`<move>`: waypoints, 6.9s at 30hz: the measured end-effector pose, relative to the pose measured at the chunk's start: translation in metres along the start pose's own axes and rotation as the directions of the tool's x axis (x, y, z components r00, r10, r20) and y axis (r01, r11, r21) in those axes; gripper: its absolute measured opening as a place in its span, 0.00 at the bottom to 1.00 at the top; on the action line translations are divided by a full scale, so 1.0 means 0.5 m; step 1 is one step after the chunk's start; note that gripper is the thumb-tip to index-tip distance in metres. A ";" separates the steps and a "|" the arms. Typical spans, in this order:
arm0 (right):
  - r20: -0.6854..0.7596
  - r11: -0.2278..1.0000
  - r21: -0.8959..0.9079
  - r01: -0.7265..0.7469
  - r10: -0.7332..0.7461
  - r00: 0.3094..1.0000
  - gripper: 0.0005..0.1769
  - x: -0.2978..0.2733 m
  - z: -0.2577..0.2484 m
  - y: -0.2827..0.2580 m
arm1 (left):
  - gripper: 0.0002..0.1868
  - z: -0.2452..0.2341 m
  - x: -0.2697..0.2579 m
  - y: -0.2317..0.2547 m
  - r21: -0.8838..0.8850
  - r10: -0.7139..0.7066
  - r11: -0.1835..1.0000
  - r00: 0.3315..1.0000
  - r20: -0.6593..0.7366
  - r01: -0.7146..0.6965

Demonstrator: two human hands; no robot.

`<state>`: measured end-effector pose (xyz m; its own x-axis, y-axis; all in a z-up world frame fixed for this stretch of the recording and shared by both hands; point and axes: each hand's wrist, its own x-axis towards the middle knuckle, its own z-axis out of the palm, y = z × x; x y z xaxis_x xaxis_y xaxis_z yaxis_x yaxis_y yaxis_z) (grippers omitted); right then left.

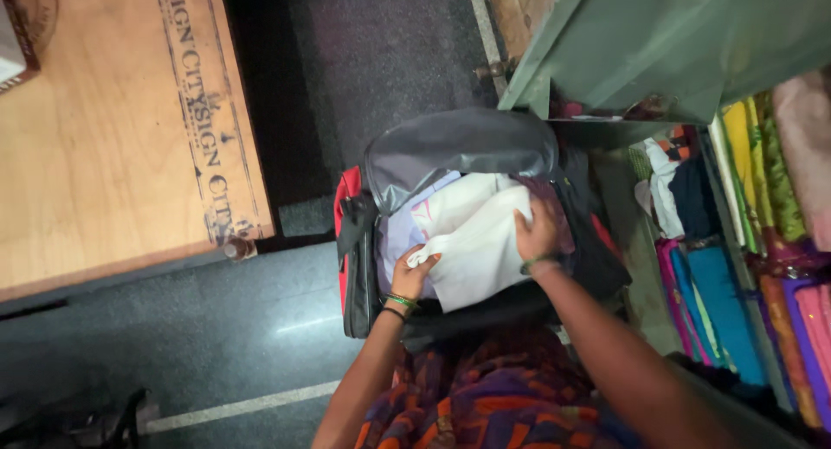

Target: The person packs a bag by taking several folded garments from a cupboard and placing them one by one into the bag.

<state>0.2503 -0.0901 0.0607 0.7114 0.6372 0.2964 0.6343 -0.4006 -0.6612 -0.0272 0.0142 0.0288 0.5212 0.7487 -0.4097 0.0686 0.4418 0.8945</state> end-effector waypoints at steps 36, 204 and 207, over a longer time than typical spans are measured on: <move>0.457 0.844 0.301 -0.443 0.280 0.844 0.25 -0.012 0.017 0.121 | 0.35 0.132 0.043 0.060 0.192 0.166 0.973 0.967 -0.194 -0.128; -0.567 0.752 -0.449 -0.483 0.178 0.804 0.35 0.006 -1.056 0.116 | 0.37 1.226 -0.355 0.394 0.096 0.275 -0.458 -0.038 0.961 -0.884; -0.527 0.789 -0.473 -0.392 0.103 0.844 0.35 0.024 -1.012 0.078 | 0.37 1.158 -0.336 0.418 0.133 0.359 -0.367 -0.009 0.933 -0.921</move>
<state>0.4367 -0.4310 0.3872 0.8251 0.1493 0.5449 0.3647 -0.8774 -0.3118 0.3922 -0.3053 0.3881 0.8139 -0.3089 0.4920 -0.3921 -0.9170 0.0728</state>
